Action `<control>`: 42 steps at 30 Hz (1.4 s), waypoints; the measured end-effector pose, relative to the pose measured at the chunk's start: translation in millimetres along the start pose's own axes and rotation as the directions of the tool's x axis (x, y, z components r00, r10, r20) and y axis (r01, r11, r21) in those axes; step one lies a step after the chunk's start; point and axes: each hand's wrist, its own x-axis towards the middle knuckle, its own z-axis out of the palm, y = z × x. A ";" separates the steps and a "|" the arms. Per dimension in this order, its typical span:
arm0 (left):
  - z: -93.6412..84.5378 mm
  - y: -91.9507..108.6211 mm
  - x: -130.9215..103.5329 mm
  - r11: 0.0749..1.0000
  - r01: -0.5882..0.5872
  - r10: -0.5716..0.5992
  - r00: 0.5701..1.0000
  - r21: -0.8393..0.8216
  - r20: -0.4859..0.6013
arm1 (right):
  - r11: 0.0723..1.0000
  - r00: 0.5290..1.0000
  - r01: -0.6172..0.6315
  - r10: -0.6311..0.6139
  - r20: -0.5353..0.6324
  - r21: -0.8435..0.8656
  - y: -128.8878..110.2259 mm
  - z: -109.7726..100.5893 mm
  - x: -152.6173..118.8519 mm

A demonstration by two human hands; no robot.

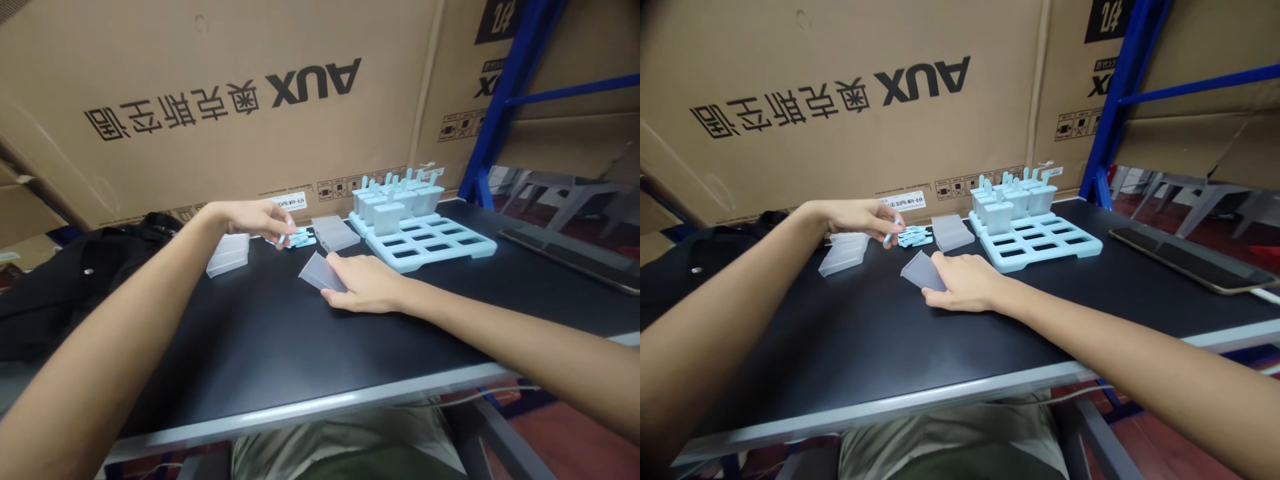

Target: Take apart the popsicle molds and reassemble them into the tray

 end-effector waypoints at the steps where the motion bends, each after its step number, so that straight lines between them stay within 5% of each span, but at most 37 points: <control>1: -5.7 -9.3 0.9 1.000 -0.008 0.007 0.995 -0.009 -0.097 | 1.000 1.000 0.000 0.000 0.002 -0.004 0.1 0.2 -0.2; 4: -12.0 -35.3 8.9 0.999 -0.030 0.041 0.916 0.034 -0.399 | 1.000 1.000 -0.005 0.005 0.003 -0.012 0.7 1.0 -0.1; 7: -3.9 -52.6 24.8 0.994 -0.010 0.069 0.815 0.105 -0.576 | 1.000 1.000 -0.008 0.008 -0.006 -0.017 1.2 1.9 0.2; 10: 8.0 -61.3 43.2 0.981 0.020 0.116 0.737 0.193 -0.666 | 1.000 1.000 -0.003 0.003 -0.014 -0.012 1.5 2.5 0.3; 14: 15.4 -70.4 60.6 0.954 0.086 0.148 0.694 0.286 -0.705 | 1.000 1.000 -0.010 0.009 -0.010 -0.019 1.5 2.9 1.2; 22: 22.1 -86.8 48.8 0.811 0.232 0.164 0.790 0.536 -0.590 | 1.000 1.000 -0.021 0.021 -0.004 -0.019 0.1 3.7 2.0; 27: 42.5 -68.0 33.1 0.658 0.060 0.379 0.835 0.751 -0.399 | 1.000 1.000 -0.008 0.008 -0.019 -0.019 0.8 4.7 1.8; 31: 54.9 -59.8 29.3 0.585 -0.024 0.400 0.878 0.811 -0.263 | 1.000 1.000 -0.012 0.011 -0.020 -0.018 1.0 4.1 1.9; 42: 63.3 -64.5 21.6 0.526 0.026 0.412 0.866 0.850 -0.282 | 1.000 1.000 -0.005 0.004 -0.025 -0.023 0.4 5.0 1.9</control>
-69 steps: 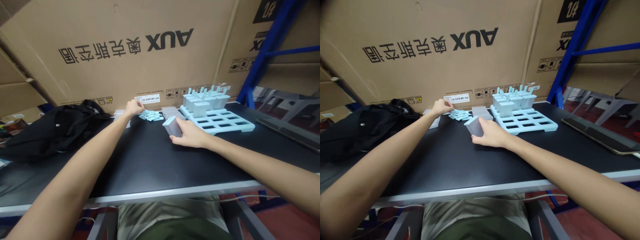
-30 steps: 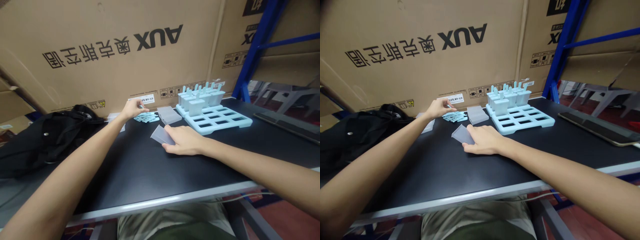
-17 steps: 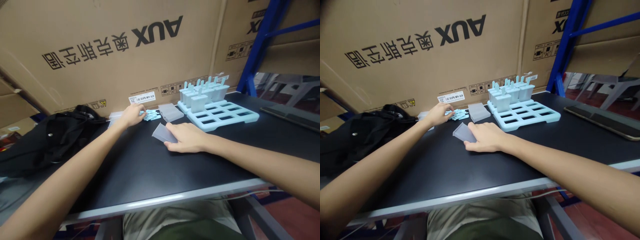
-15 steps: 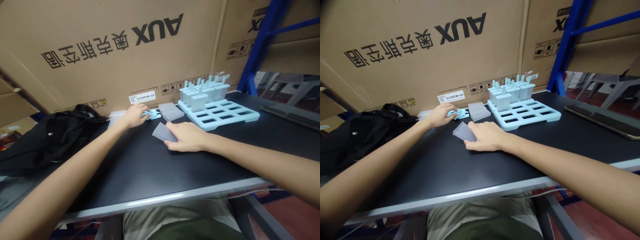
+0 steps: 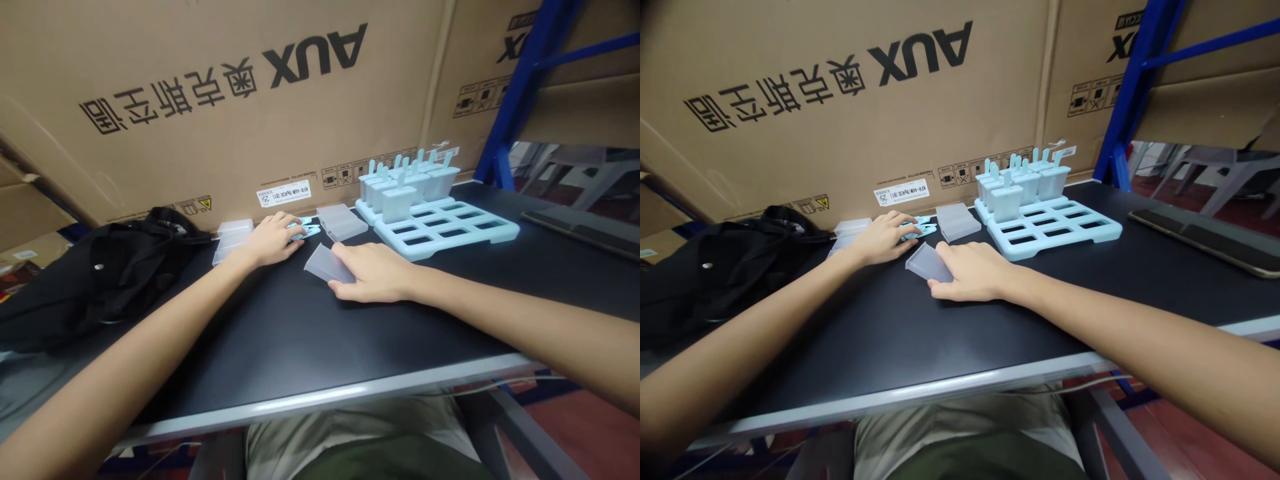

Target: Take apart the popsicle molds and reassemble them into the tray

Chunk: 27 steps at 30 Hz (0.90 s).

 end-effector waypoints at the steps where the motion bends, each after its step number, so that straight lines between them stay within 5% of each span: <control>1: 0.6 0.4 0.5 1.000 -0.003 0.003 1.000 -0.004 0.000 | 1.000 1.000 0.000 0.000 0.000 -0.001 0.1 0.0 0.0; 5: 2.2 3.6 0.9 0.998 0.014 -0.016 0.999 -0.066 -0.037 | 1.000 1.000 0.006 -0.006 -0.003 0.003 0.7 -0.1 0.2; 8: -5.6 12.8 -3.1 0.949 0.036 -0.074 0.991 -0.314 -0.111 | 1.000 1.000 0.001 -0.001 -0.002 0.012 1.2 0.4 0.2; 12: -30.0 28.6 -14.1 0.676 0.001 0.040 0.998 -0.737 0.038 | 0.999 1.000 0.017 -0.016 -0.009 0.035 0.8 0.3 -1.0; 16: -51.5 31.1 -28.9 0.509 -0.009 0.157 0.984 -0.861 0.083 | 0.995 0.999 0.033 -0.031 -0.027 0.093 -0.6 -2.8 -3.8; 27: -62.1 31.9 -45.2 0.547 -0.035 0.167 0.984 -0.836 0.068 | 0.955 0.986 0.138 -0.108 -0.125 0.264 0.4 -2.9 -6.9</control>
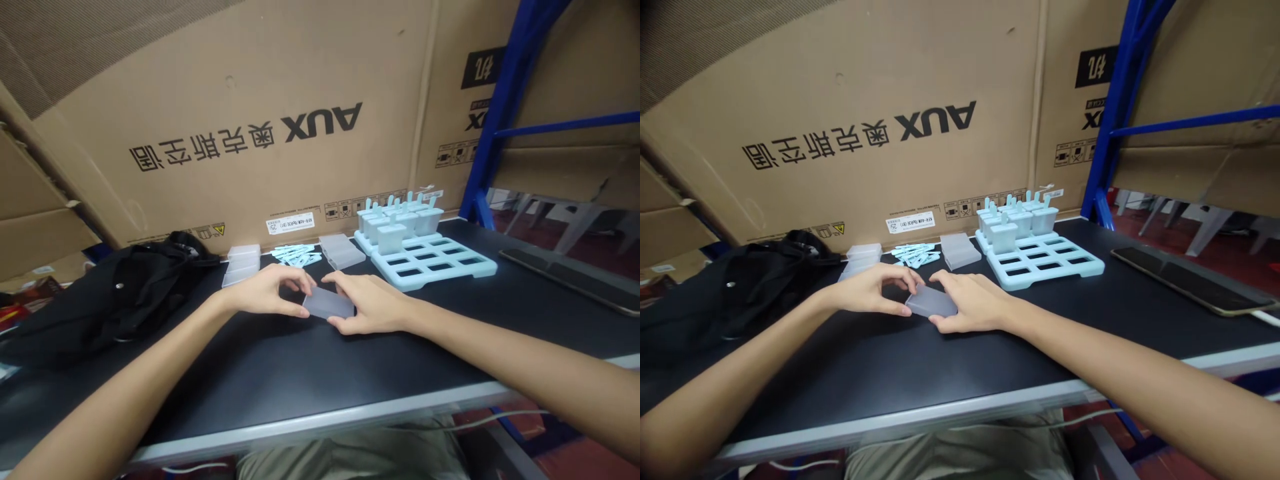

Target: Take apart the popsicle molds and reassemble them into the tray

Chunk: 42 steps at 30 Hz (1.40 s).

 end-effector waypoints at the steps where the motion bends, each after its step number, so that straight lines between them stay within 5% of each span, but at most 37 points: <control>1: -8.2 -2.2 -3.8 1.000 0.009 -0.009 1.000 0.008 -0.018 | 1.000 1.000 -0.002 0.003 -0.021 0.014 0.8 0.2 -0.1; 4: -44.7 -23.5 -27.6 0.995 0.085 -0.071 0.962 0.043 -0.264 | 0.998 0.995 -0.045 0.049 -0.090 0.038 3.3 0.3 -0.7; 7: -78.9 -63.9 -61.5 0.967 0.254 -0.207 0.837 0.025 -0.506 | 0.996 0.992 -0.085 0.088 -0.091 0.042 5.2 0.3 -1.3; 10: -92.3 -105.5 -89.5 0.941 0.337 -0.299 0.764 -0.042 -0.571 | 0.998 0.996 -0.060 0.062 -0.057 0.033 6.0 0.0 -1.4; 16: -87.7 -147.9 -108.0 0.909 0.418 -0.339 0.745 0.005 -0.574 | 0.999 0.998 -0.046 0.046 -0.043 0.012 6.4 1.2 -1.5; 21: -85.0 -151.0 -109.8 0.849 0.499 -0.329 0.757 0.175 -0.564 | 1.000 0.997 -0.024 0.024 -0.067 0.001 4.4 0.1 0.2; 23: -83.2 -148.3 -109.8 0.831 0.508 -0.312 0.764 0.228 -0.565 | 0.998 0.977 -0.044 0.036 -0.209 -0.035 7.6 -7.5 1.9; 25: -81.4 -145.0 -109.0 0.818 0.514 -0.297 0.763 0.259 -0.574 | 0.983 0.872 -0.177 0.133 -0.471 -0.050 18.1 -19.5 2.4; 27: -79.4 -141.8 -107.6 0.811 0.519 -0.270 0.742 0.269 -0.614 | 0.929 0.673 -0.370 0.285 -0.682 0.024 37.0 -32.2 0.4; 29: -76.6 -139.0 -105.5 0.813 0.517 -0.230 0.708 0.268 -0.667 | 0.848 0.550 -0.515 0.441 -0.709 0.128 61.5 -40.6 -4.0; 32: -70.3 -134.9 -101.7 0.810 0.498 -0.163 0.699 0.310 -0.697 | 0.742 0.601 -0.653 0.629 -0.494 0.151 95.3 -41.8 -9.9; 35: -62.5 -129.3 -96.7 0.777 0.472 -0.096 0.742 0.417 -0.663 | 0.701 0.669 -0.713 0.674 -0.315 -0.014 110.5 -36.7 -10.3; 42: -51.5 -107.8 -82.0 0.709 0.426 -0.025 0.812 0.562 -0.583 | 0.687 0.695 -0.708 0.636 -0.335 -0.166 99.5 -32.6 -6.0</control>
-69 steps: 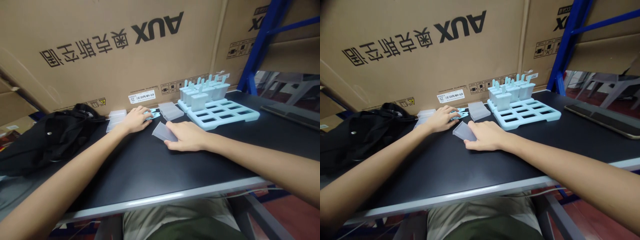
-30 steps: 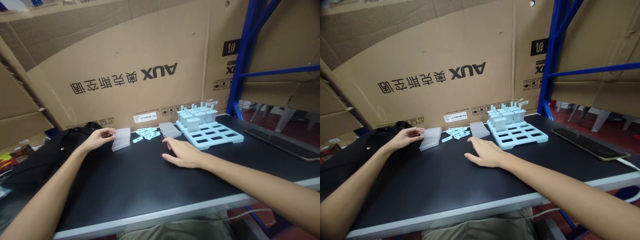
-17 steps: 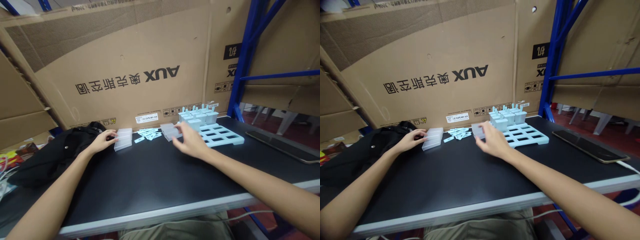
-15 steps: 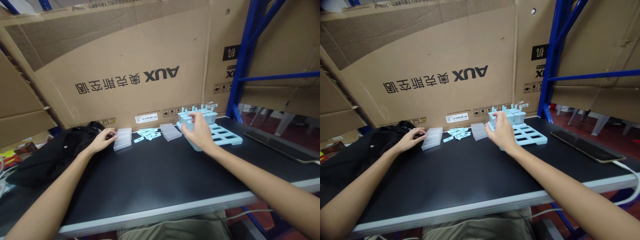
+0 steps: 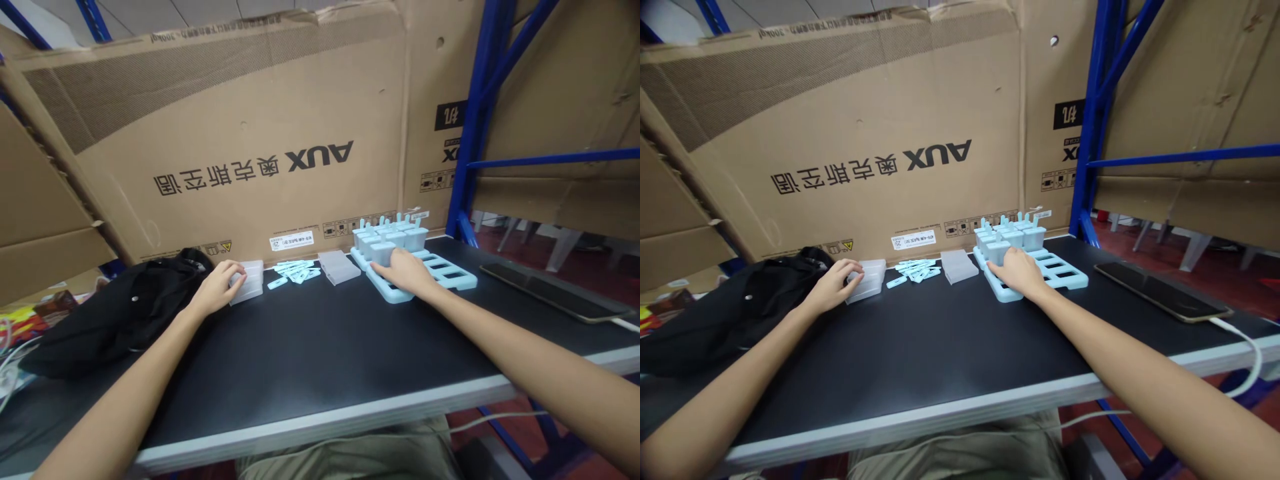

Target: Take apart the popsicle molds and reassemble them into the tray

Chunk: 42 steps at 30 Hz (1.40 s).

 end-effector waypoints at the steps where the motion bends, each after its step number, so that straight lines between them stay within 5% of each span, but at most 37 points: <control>1: -1.2 3.1 0.8 1.000 -0.012 0.012 1.000 0.012 -0.004 | 1.000 1.000 -0.001 0.000 -0.013 -0.010 -1.3 0.2 -1.4; 6: -5.6 15.6 2.9 0.996 -0.071 0.073 0.997 0.054 -0.024 | 0.998 0.998 -0.041 0.043 -0.053 0.044 -6.0 0.3 -6.8; 15: 2.7 73.4 16.4 0.928 -0.289 0.253 0.952 0.234 0.173 | 0.982 0.982 -0.085 0.111 -0.150 0.167 -16.0 -21.5 -17.3; 23: 24.0 99.1 19.1 0.929 -0.227 0.148 0.951 0.291 0.270 | 0.994 0.991 -0.052 0.064 -0.116 0.100 -19.6 -20.8 -20.2; 33: 44.0 111.3 27.3 0.994 0.044 -0.019 0.970 -0.100 0.241 | 0.985 0.985 0.126 -0.111 -0.129 0.117 -31.7 -18.6 -29.9; 37: 24.7 128.7 33.9 0.947 0.055 -0.004 0.987 -0.317 0.161 | 0.945 0.950 0.309 -0.302 -0.084 0.107 -41.7 -20.8 -41.6; 42: -11.9 176.2 53.7 0.849 0.014 0.134 0.962 -0.528 0.240 | 0.804 0.804 0.592 -0.594 0.023 0.055 -63.1 -21.5 -61.0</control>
